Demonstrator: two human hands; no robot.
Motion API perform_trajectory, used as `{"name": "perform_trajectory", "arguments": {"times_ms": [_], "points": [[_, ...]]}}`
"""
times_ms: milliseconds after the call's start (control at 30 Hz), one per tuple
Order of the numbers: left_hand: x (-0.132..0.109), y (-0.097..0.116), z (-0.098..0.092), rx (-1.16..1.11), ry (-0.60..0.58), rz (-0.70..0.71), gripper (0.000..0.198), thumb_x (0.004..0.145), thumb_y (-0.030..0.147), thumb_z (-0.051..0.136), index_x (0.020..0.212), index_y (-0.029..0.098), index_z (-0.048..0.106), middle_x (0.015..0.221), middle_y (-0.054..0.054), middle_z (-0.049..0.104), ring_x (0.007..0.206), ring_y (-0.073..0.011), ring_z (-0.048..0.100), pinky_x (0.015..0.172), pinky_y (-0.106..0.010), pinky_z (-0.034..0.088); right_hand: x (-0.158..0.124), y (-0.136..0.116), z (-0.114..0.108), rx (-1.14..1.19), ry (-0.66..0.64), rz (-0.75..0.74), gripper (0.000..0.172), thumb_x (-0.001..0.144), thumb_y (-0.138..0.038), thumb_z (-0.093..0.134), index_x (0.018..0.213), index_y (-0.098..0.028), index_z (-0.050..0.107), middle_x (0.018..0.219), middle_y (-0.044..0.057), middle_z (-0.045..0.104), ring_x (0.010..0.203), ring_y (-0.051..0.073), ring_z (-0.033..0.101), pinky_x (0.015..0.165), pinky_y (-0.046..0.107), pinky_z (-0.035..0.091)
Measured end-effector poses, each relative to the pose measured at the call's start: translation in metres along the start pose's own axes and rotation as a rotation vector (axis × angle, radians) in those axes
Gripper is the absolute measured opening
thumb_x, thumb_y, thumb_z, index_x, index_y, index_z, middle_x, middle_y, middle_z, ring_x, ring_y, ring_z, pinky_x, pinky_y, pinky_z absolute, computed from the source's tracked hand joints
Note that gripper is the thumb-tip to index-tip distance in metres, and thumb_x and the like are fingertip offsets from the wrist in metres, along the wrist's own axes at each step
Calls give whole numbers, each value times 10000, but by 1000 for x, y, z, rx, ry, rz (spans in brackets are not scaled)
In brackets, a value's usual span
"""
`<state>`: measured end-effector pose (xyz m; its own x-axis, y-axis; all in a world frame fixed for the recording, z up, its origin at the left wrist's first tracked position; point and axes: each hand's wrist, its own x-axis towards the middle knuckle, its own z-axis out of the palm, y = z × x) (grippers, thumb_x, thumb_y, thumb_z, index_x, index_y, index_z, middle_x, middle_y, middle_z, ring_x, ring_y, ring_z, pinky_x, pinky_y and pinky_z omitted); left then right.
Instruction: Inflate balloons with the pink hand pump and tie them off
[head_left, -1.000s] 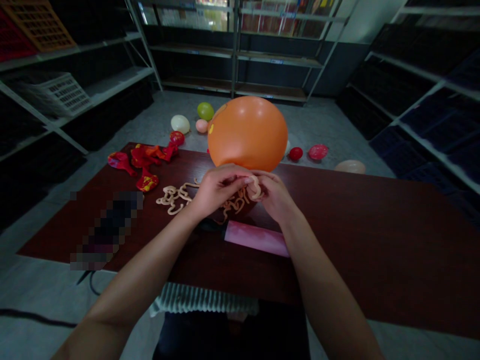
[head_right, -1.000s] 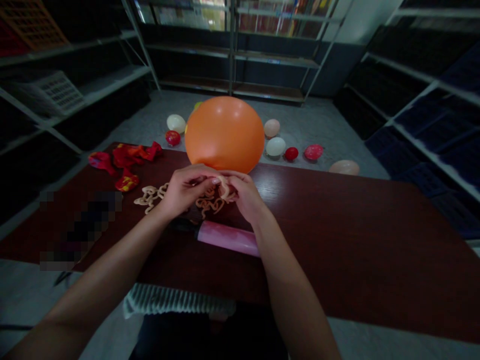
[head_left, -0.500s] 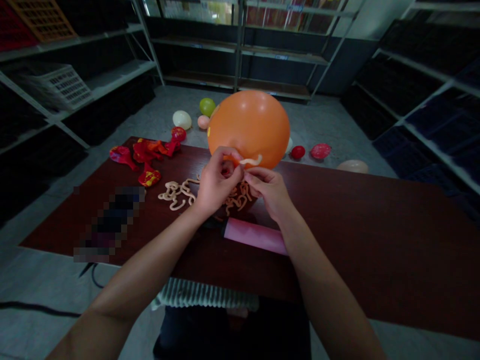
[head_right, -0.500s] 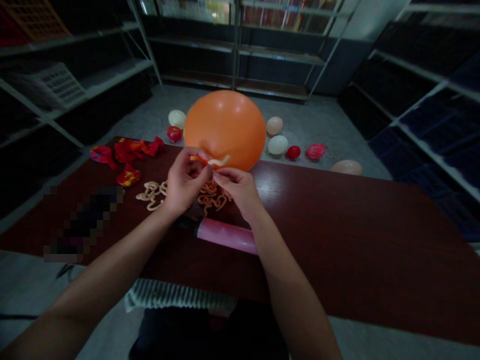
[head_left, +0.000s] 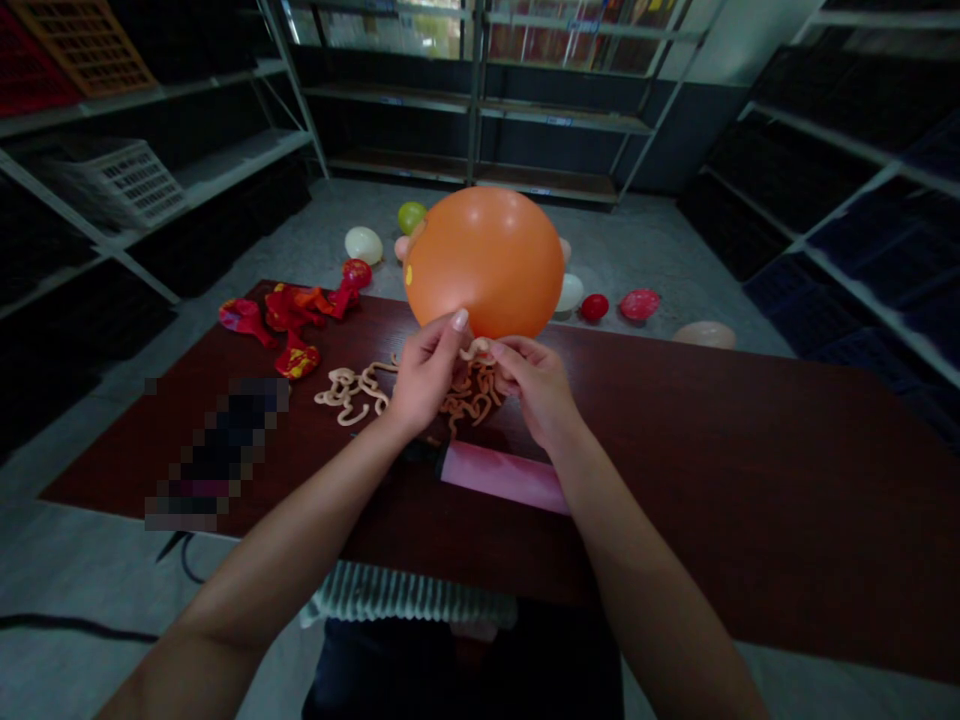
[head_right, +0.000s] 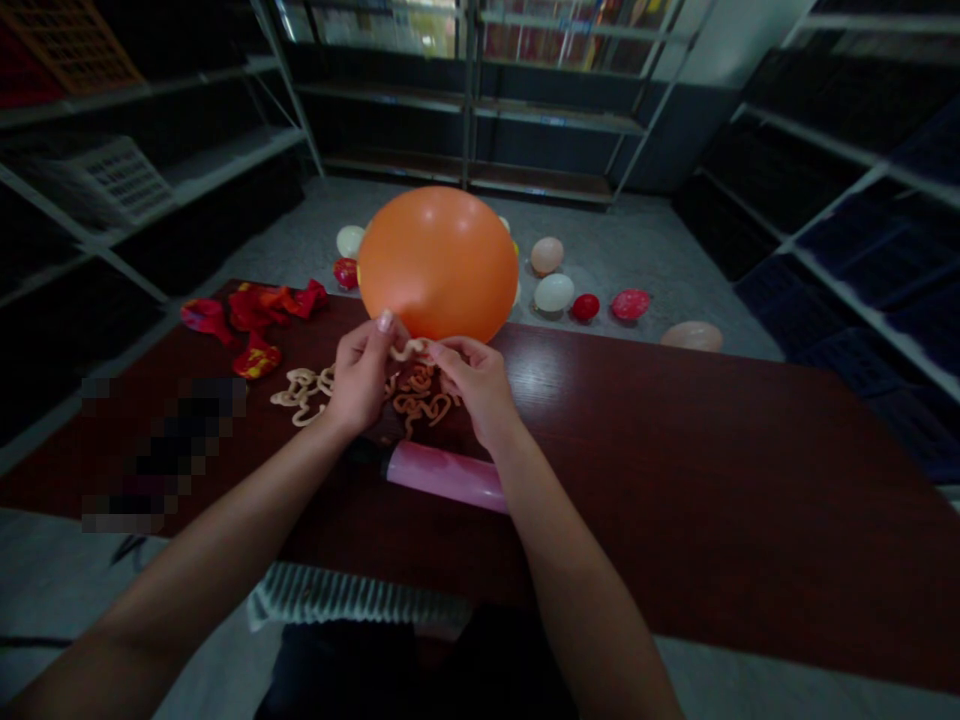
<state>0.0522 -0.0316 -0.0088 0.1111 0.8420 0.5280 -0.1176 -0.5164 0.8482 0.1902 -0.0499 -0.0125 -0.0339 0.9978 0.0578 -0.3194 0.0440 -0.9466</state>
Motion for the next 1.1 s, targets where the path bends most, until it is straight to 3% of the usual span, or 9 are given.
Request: {"name": "perform_trajectory", "arguments": {"times_ms": [133,233,300,500,667,800,933,1100], "points": [[0,5,-3,25,-157,74,485,1065,521,421,875,173,699,769,-53,663,686,-160,615,722,-297,546,0,-3,-1,65,46,-12,324,714,-491,800,703,-225,615,523,-119,282,474,52,183,442,242,176],[0,7,-2,211,-220,166,218,1036,294,545,1094,176,719,1039,-85,739,965,-192,686,947,-342,535,1,-3,-1,100,82,-7,324,702,-466,796,693,-235,570,539,-114,277,491,61,203,447,235,199],[0,7,-1,366,-221,249,226,999,167,575,1193,178,691,1168,-94,728,1082,-199,672,1003,-348,513,2,-1,-1,101,97,-1,308,705,-466,789,717,-238,582,549,-109,298,497,64,225,447,232,218],[-3,0,2,587,-180,364,279,978,56,564,1233,154,621,1155,-101,712,1085,-190,671,975,-322,529,5,11,-4,-25,139,-127,259,784,-475,740,819,-235,646,601,-82,435,498,65,319,457,232,260],[-4,-5,2,775,-208,339,162,1040,153,506,1173,117,592,1086,-134,683,1003,-235,671,875,-362,556,2,10,-7,-430,237,-338,182,906,-414,624,867,-237,641,797,-9,638,694,118,557,644,266,442],[-5,-5,2,908,-228,294,134,1068,201,463,1098,132,574,1025,-121,650,919,-221,648,815,-340,540,-4,3,-8,-733,272,-468,130,939,-344,575,873,-242,619,860,19,700,787,155,623,763,305,481],[-4,-7,3,845,-208,213,92,1062,193,464,1085,162,546,1047,-106,634,916,-210,630,783,-324,518,-4,2,-11,-892,249,-554,148,978,-360,532,913,-254,613,903,28,722,833,174,654,791,313,483],[-3,-7,7,600,-124,137,57,1001,121,526,1015,174,538,989,-80,648,925,-197,618,828,-329,495,-4,4,-17,-1066,190,-649,236,1037,-366,452,972,-232,634,938,66,728,838,190,662,792,321,462]]}}
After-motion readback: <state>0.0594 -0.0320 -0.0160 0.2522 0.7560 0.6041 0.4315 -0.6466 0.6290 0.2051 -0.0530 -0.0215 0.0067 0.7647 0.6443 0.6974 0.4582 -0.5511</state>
